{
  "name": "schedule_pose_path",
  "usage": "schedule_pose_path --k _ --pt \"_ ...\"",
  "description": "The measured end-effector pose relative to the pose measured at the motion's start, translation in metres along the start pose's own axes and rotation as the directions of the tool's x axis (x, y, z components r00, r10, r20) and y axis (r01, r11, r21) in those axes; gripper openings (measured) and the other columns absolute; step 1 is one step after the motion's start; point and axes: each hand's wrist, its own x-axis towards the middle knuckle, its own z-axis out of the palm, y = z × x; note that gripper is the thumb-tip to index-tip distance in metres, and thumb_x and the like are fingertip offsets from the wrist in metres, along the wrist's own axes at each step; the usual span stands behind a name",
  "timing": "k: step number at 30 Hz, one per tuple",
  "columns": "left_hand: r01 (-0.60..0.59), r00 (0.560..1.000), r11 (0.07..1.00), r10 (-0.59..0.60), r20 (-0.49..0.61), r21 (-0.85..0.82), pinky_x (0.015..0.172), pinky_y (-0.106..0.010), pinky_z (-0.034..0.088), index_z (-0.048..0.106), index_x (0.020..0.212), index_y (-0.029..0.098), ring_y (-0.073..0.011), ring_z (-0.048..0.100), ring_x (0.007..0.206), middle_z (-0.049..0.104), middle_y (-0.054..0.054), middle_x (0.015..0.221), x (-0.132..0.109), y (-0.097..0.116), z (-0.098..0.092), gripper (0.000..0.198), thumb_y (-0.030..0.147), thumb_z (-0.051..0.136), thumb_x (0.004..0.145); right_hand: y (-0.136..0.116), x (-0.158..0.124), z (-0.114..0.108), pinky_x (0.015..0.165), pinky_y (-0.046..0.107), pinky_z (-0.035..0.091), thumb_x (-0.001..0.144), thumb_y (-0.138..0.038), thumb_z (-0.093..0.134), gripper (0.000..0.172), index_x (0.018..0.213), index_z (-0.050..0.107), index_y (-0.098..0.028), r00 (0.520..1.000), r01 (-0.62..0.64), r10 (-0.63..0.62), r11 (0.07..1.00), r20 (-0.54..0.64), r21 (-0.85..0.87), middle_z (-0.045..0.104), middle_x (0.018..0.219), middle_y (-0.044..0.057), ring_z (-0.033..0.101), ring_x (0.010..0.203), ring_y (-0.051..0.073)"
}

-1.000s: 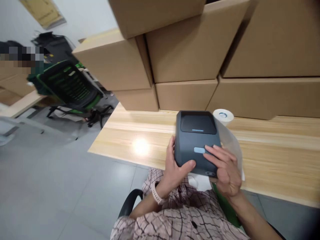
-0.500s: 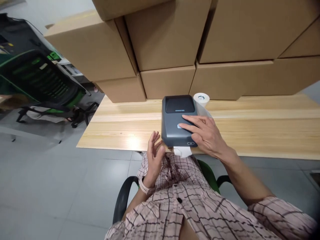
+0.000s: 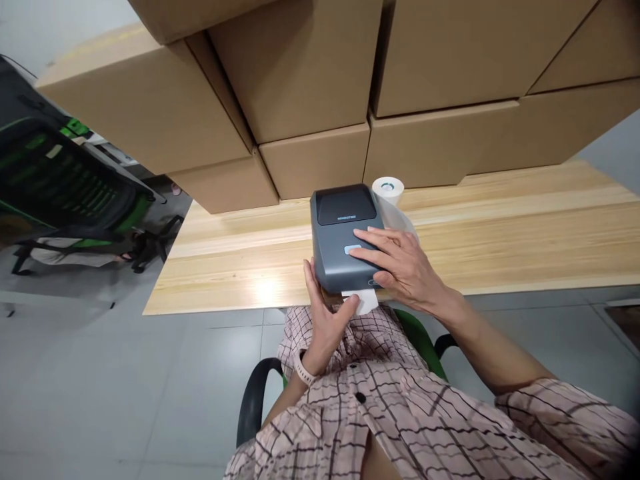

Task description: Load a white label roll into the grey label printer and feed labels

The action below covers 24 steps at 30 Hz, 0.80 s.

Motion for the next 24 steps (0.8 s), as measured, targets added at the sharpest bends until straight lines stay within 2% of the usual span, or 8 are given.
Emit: schedule_pose_path --k 7,9,12,15,18,20,22,24 --pt "0.042 0.999 0.996 -0.044 -0.024 -0.081 0.135 -0.053 0.029 -0.007 0.171 0.038 -0.0343 0.027 0.165 0.013 -0.010 0.182 0.007 -0.005 0.006 0.135 0.047 0.091 0.079 -0.002 0.004 0.007 0.113 0.052 0.041 0.110 -0.056 0.045 0.043 0.125 0.073 -0.027 0.999 -0.030 0.030 1.000 -0.021 -0.007 0.067 0.151 0.006 0.056 0.140 0.031" --pt "0.032 0.999 0.996 -0.035 -0.037 -0.087 0.134 -0.053 0.031 -0.008 0.171 0.036 -0.0335 0.029 0.165 0.014 -0.013 0.182 0.008 -0.009 0.006 0.136 0.047 0.091 0.079 -0.002 0.001 0.005 0.114 0.054 0.042 0.109 -0.057 0.046 0.045 0.132 0.069 -0.028 0.998 -0.041 0.043 0.997 -0.034 0.069 0.061 0.157 0.008 0.055 0.142 0.032" --pt "0.023 0.999 0.998 -0.025 -0.045 -0.055 0.134 -0.053 0.033 -0.008 0.171 0.035 -0.0337 0.028 0.166 0.014 -0.014 0.181 0.010 -0.013 0.003 0.136 0.046 0.091 0.079 0.000 -0.005 -0.001 0.116 0.056 0.044 0.108 -0.060 0.045 0.054 0.153 0.054 -0.032 0.993 -0.036 0.056 0.982 -0.107 0.186 0.048 0.168 0.009 0.052 0.146 0.032" --pt "-0.037 0.998 0.999 0.038 -0.057 0.026 0.136 -0.052 0.028 -0.003 0.172 0.036 -0.0343 0.021 0.168 0.011 -0.013 0.182 0.012 -0.013 0.000 0.133 0.047 0.091 0.079 0.004 -0.002 -0.008 0.119 0.062 0.040 0.107 -0.063 0.042 0.061 0.164 0.040 -0.039 0.984 0.013 0.020 0.984 -0.178 0.180 0.037 0.175 0.004 0.045 0.154 0.035" --pt "-0.102 0.992 0.988 0.109 -0.059 0.112 0.138 -0.052 0.022 0.002 0.173 0.033 -0.0340 0.016 0.169 0.012 -0.013 0.182 0.015 -0.012 -0.002 0.131 0.049 0.092 0.078 0.012 0.018 -0.014 0.121 0.063 0.039 0.108 -0.066 0.036 0.064 0.167 0.033 -0.042 0.975 0.079 -0.048 0.988 -0.217 0.135 0.033 0.177 0.002 0.042 0.157 0.036" --pt "-0.118 0.991 0.982 0.126 -0.047 0.147 0.138 -0.053 0.020 0.003 0.173 0.032 -0.0338 0.015 0.169 0.012 -0.014 0.182 0.017 -0.013 -0.004 0.131 0.050 0.091 0.078 0.018 0.042 -0.017 0.120 0.063 0.040 0.108 -0.067 0.033 0.063 0.166 0.034 -0.043 0.961 0.130 -0.094 0.984 -0.259 0.123 0.038 0.175 0.002 0.044 0.155 0.035" --pt "-0.118 0.991 0.977 0.126 -0.036 0.176 0.137 -0.054 0.021 0.003 0.173 0.033 -0.0346 0.015 0.169 0.011 -0.014 0.182 0.019 -0.015 -0.005 0.129 0.050 0.090 0.079 0.026 0.070 -0.020 0.118 0.062 0.042 0.108 -0.069 0.031 0.062 0.162 0.041 -0.042 0.946 0.157 -0.110 0.979 -0.306 0.132 0.046 0.170 0.003 0.050 0.151 0.035" --pt "-0.120 0.991 0.971 0.129 -0.035 0.207 0.137 -0.055 0.022 0.005 0.172 0.032 -0.0358 0.015 0.169 0.012 -0.015 0.182 0.020 -0.017 -0.007 0.128 0.050 0.090 0.079 0.034 0.100 -0.023 0.114 0.059 0.048 0.108 -0.071 0.029 0.062 0.154 0.052 -0.037 0.936 0.142 -0.066 0.969 -0.345 0.200 0.057 0.159 0.005 0.062 0.138 0.032"
